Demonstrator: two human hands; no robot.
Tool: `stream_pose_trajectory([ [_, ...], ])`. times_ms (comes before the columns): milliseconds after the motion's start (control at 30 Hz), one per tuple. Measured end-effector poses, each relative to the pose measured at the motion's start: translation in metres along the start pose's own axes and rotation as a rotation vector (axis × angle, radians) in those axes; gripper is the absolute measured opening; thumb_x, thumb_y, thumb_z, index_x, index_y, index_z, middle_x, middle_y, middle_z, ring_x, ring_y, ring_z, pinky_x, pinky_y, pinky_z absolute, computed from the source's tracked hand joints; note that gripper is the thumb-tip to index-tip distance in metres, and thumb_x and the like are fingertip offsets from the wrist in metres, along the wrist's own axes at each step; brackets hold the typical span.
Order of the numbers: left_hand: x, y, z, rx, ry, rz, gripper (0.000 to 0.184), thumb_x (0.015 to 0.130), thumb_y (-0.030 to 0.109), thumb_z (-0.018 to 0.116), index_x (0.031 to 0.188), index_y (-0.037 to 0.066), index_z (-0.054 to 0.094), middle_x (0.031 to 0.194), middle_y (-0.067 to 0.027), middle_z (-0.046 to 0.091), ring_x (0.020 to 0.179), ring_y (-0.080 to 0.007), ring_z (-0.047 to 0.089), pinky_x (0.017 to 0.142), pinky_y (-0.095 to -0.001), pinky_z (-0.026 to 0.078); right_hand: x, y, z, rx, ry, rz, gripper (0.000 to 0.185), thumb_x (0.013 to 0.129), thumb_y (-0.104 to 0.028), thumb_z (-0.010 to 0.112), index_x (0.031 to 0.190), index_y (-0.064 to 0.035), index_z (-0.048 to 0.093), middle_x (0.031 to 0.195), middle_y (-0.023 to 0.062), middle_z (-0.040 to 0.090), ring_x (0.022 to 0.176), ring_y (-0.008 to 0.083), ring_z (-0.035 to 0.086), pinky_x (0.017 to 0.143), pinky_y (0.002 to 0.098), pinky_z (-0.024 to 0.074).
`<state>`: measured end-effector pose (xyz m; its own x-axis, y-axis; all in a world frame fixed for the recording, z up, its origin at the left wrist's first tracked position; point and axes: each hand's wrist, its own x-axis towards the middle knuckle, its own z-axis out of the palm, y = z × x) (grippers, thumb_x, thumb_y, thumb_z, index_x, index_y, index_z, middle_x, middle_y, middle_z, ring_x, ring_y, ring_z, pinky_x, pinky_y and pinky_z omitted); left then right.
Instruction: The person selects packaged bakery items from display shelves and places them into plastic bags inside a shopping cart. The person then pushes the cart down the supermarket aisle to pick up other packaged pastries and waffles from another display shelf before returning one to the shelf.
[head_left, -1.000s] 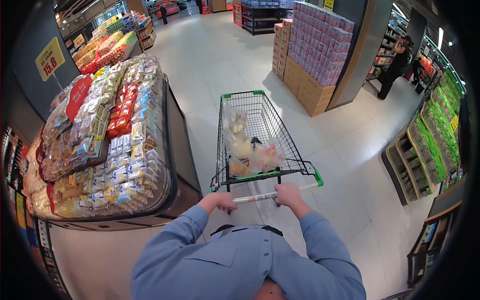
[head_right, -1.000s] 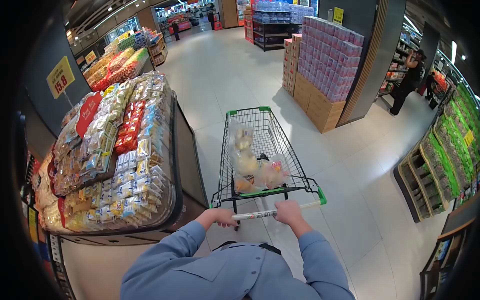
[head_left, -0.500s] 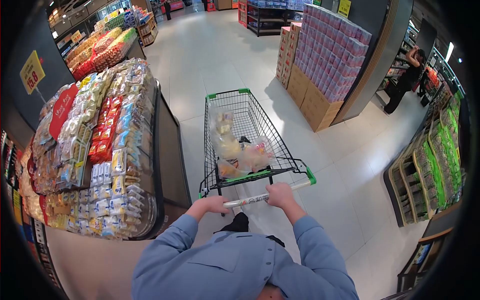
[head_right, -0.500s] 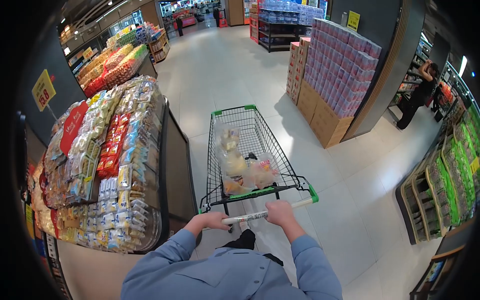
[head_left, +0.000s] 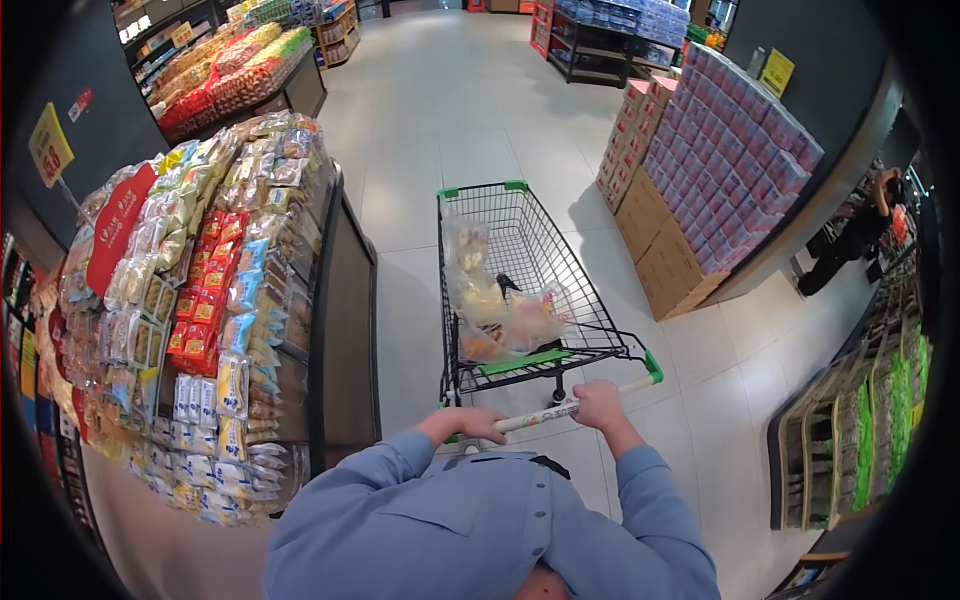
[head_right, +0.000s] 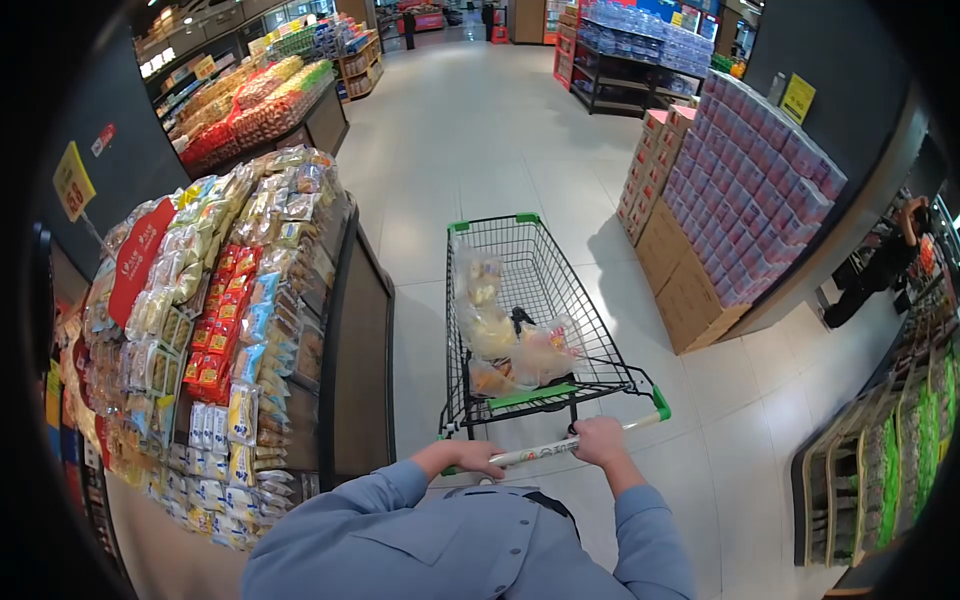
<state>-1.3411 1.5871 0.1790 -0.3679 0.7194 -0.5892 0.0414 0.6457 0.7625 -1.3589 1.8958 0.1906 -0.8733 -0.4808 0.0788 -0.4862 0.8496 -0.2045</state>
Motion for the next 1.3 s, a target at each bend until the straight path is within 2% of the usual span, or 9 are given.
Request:
stream_pose_trajectory([
  [167, 0.029, 0.004, -0.062, 0.001, 0.123, 0.018, 0.054, 0.084, 0.040, 0.068, 0.122, 0.003, 0.058, 0.108, -0.0162, 0.067, 0.100, -0.0290, 0.062, 0.088, -0.0398, 0.047, 0.070, 0.049, -0.003, 0.000, 0.029, -0.078, 0.035, 0.077, -0.040, 0.070, 0.059, -0.0116, 0.058, 0.059, 0.0105, 0.059, 0.059, 0.0342, 0.061, 0.057, 0.0471, 0.0486],
  [233, 0.041, 0.008, -0.092, 0.006, 0.152, 0.004, 0.054, 0.084, 0.040, 0.068, 0.123, 0.004, 0.058, 0.107, -0.0163, 0.067, 0.100, -0.0291, 0.062, 0.088, -0.0399, 0.047, 0.102, 0.068, -0.008, -0.055, -0.007, -0.084, 0.026, 0.075, -0.036, 0.072, 0.066, -0.0133, 0.062, 0.062, 0.0074, 0.062, 0.061, 0.0290, 0.063, 0.057, 0.0440, 0.0492],
  [433, 0.081, 0.015, -0.175, 0.030, 0.226, -0.124, 0.052, 0.080, 0.038, 0.070, 0.119, 0.003, 0.061, 0.095, -0.0133, 0.069, 0.084, -0.0261, 0.065, 0.075, -0.0385, 0.051, 0.199, 0.134, -0.002, -0.002, 0.047, -0.172, 0.032, 0.074, -0.037, 0.071, 0.062, -0.0109, 0.059, 0.059, 0.0107, 0.060, 0.060, 0.0332, 0.062, 0.056, 0.0461, 0.0484],
  [500, 0.093, 0.011, -0.200, 0.072, 0.375, -0.084, 0.053, 0.077, 0.036, 0.070, 0.119, 0.004, 0.063, 0.090, -0.0111, 0.069, 0.079, -0.0236, 0.065, 0.071, -0.0373, 0.052, 0.232, 0.153, -0.007, -0.019, 0.046, -0.205, 0.031, 0.072, -0.036, 0.072, 0.062, -0.0107, 0.059, 0.059, 0.0107, 0.060, 0.060, 0.0327, 0.062, 0.056, 0.0456, 0.0488],
  [633, 0.128, 0.008, -0.239, -0.194, 0.289, -0.259, 0.055, 0.075, 0.034, 0.070, 0.122, 0.006, 0.062, 0.090, -0.0102, 0.069, 0.078, -0.0221, 0.064, 0.070, -0.0365, 0.052, 0.280, 0.192, -0.003, -0.007, 0.046, -0.285, 0.029, 0.070, -0.033, 0.073, 0.061, -0.0107, 0.058, 0.057, 0.0107, 0.059, 0.059, 0.0317, 0.062, 0.055, 0.0451, 0.0494],
  [767, 0.155, 0.020, -0.252, -0.175, 0.394, -0.251, 0.056, 0.074, 0.033, 0.070, 0.124, 0.008, 0.062, 0.093, -0.0093, 0.069, 0.078, -0.0207, 0.064, 0.070, -0.0361, 0.052, 0.317, 0.225, -0.008, 0.016, 0.053, -0.349, 0.028, 0.069, -0.031, 0.073, 0.059, -0.0110, 0.056, 0.057, 0.0100, 0.058, 0.058, 0.0313, 0.062, 0.056, 0.0446, 0.0495],
  [867, 0.176, 0.036, -0.255, -0.238, 0.402, -0.279, 0.055, 0.074, 0.032, 0.070, 0.123, 0.008, 0.062, 0.095, -0.0111, 0.069, 0.082, -0.0237, 0.064, 0.073, -0.0376, 0.051, 0.334, 0.252, -0.009, 0.004, 0.032, -0.393, 0.028, 0.071, -0.032, 0.073, 0.061, -0.0113, 0.056, 0.059, 0.0088, 0.059, 0.060, 0.0310, 0.061, 0.057, 0.0444, 0.0484],
  [1100, 0.207, 0.054, -0.229, -0.192, 0.647, -0.158, 0.052, 0.074, 0.032, 0.069, 0.117, 0.003, 0.062, 0.100, -0.0177, 0.069, 0.092, -0.0328, 0.065, 0.082, -0.0419, 0.050, 0.352, 0.280, -0.013, -0.011, 0.024, -0.529, 0.027, 0.072, -0.031, 0.073, 0.064, -0.0115, 0.057, 0.063, 0.0073, 0.059, 0.063, 0.0296, 0.059, 0.058, 0.0431, 0.0472],
  [1300, 0.215, 0.091, -0.217, -0.302, 0.663, -0.204, 0.051, 0.078, 0.033, 0.067, 0.117, 0.001, 0.061, 0.101, -0.0190, 0.068, 0.093, -0.0333, 0.065, 0.084, -0.0412, 0.051, 0.357, 0.288, -0.022, -0.054, 0.005, -0.606, 0.022, 0.072, -0.029, 0.072, 0.066, -0.0113, 0.060, 0.069, 0.0049, 0.058, 0.075, 0.0273, 0.056, 0.072, 0.0439, 0.0463],
])
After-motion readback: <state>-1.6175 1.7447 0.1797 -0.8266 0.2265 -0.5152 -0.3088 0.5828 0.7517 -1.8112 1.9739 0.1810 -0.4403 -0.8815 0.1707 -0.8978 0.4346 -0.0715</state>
